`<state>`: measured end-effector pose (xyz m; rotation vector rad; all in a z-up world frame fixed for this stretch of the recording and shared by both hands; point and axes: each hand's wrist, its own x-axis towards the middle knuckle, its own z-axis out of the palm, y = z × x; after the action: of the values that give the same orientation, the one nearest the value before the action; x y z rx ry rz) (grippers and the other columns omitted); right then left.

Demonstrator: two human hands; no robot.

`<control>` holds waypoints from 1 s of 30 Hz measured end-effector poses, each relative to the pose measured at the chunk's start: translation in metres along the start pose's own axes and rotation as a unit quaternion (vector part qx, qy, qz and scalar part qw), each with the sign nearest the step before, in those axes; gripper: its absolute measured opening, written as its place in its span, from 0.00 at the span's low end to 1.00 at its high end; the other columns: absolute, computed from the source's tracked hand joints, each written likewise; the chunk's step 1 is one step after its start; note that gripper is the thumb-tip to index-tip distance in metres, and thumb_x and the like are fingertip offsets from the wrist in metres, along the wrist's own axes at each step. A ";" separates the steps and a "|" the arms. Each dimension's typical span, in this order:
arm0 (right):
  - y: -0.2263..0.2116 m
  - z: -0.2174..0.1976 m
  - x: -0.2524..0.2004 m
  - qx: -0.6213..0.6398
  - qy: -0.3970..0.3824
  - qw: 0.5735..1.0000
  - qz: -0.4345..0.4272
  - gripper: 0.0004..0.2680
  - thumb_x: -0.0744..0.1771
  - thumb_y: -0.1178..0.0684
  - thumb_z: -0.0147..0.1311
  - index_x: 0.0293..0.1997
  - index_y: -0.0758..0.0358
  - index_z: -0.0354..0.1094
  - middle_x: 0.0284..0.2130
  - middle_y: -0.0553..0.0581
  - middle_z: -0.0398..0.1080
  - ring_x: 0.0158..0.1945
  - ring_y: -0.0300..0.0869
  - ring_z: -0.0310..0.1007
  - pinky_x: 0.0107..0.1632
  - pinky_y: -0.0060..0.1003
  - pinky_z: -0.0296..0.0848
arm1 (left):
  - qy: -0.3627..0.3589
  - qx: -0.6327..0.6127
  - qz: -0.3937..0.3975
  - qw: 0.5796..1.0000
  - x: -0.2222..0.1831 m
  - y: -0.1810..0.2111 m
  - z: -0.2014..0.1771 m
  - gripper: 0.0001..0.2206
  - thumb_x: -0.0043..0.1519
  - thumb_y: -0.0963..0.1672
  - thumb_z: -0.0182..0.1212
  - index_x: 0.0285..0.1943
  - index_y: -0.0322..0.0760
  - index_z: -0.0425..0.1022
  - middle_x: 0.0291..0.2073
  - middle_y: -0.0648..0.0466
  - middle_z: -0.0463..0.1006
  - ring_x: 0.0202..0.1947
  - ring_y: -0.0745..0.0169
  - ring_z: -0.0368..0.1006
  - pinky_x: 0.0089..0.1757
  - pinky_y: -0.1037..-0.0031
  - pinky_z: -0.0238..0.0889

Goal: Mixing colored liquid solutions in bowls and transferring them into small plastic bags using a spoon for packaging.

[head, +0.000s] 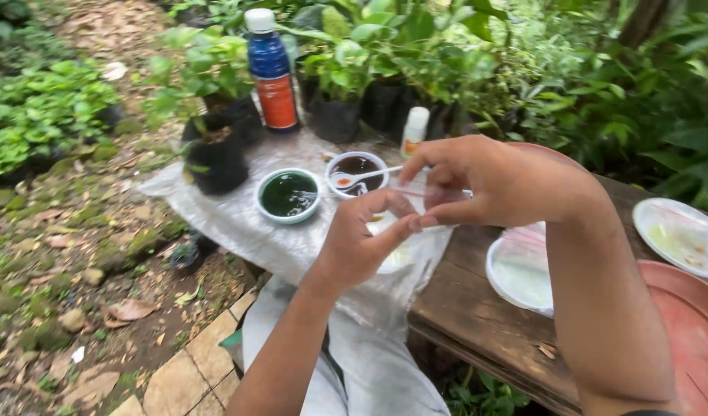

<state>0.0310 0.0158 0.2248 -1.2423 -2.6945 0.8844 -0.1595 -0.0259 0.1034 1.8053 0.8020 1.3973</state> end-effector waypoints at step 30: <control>0.160 -0.022 -0.154 -0.225 0.073 0.905 0.352 0.20 0.59 0.36 0.67 0.56 0.34 0.70 0.25 0.40 0.88 0.30 0.36 0.83 0.44 0.33 0.74 | -0.197 0.449 -0.214 0.845 0.118 -0.097 0.073 0.23 0.54 0.57 0.72 0.50 0.50 0.69 0.50 0.55 0.72 0.52 0.52 0.66 0.48 0.58 0.59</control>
<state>0.2507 -0.0008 0.1905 -2.3483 -2.3926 0.1395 -0.0669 0.1127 0.0738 2.2507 1.6671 0.2971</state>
